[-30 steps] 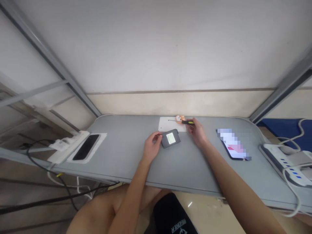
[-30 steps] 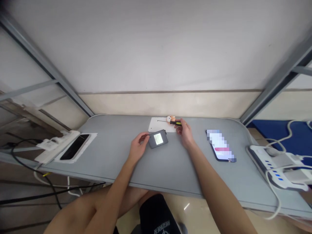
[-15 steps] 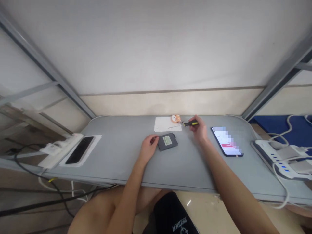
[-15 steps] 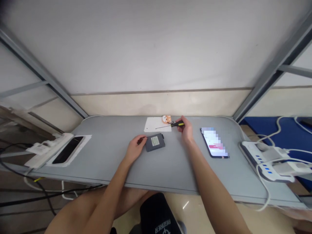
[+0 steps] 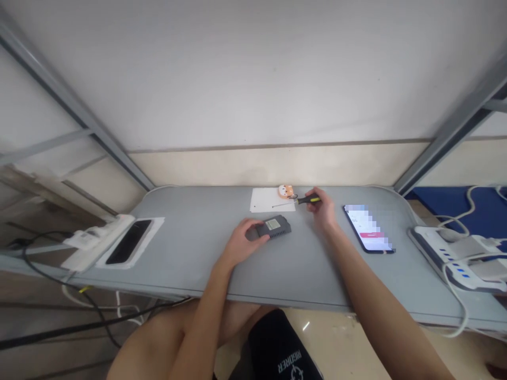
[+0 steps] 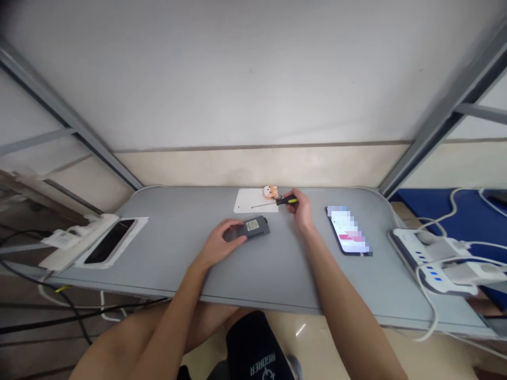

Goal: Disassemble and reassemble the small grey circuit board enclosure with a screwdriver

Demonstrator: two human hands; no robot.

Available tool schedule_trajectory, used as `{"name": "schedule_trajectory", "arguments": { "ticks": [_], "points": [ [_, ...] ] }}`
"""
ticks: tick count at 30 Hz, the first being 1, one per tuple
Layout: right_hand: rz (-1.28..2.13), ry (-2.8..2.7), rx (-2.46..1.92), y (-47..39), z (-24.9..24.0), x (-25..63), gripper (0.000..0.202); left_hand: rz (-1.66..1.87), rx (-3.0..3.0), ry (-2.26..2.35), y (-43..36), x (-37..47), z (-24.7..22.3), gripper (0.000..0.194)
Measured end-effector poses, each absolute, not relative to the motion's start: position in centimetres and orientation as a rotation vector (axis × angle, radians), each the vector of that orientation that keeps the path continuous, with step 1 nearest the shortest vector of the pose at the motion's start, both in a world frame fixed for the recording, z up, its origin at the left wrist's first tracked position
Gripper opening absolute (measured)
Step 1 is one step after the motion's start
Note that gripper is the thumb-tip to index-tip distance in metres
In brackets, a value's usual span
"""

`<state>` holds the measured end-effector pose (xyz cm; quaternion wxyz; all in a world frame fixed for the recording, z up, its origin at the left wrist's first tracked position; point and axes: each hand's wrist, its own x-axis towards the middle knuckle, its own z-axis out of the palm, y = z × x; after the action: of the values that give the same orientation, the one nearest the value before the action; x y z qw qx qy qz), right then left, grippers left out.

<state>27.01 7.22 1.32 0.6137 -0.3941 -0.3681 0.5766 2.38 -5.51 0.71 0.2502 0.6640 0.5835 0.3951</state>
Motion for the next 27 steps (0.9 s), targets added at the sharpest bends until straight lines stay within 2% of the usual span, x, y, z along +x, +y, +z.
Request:
{"name": "schedule_trajectory", "arguments": {
  "ticks": [2,8,17,20,27],
  "points": [
    [1.373,-0.876,-0.881,6.8,1.7,26.7,0.033,1.076,1.764,1.628,-5.5,2.5,0.7,0.026],
    [1.511,-0.963,-0.857,5.8,2.1,25.5,0.024,1.128,1.726,1.721,-5.2,2.5,0.3,0.051],
    [1.591,-1.063,-0.850,5.8,0.4,24.4,0.030,1.269,1.634,1.752,-5.0,1.8,-0.8,0.058],
    [1.593,-1.078,-0.865,5.6,0.3,24.1,0.030,1.375,1.651,1.731,-5.2,1.7,-0.7,0.053],
    [1.604,-1.085,-0.900,5.5,0.1,23.8,0.031,1.566,1.830,1.629,-5.7,2.2,0.3,0.027]
  ]
}}
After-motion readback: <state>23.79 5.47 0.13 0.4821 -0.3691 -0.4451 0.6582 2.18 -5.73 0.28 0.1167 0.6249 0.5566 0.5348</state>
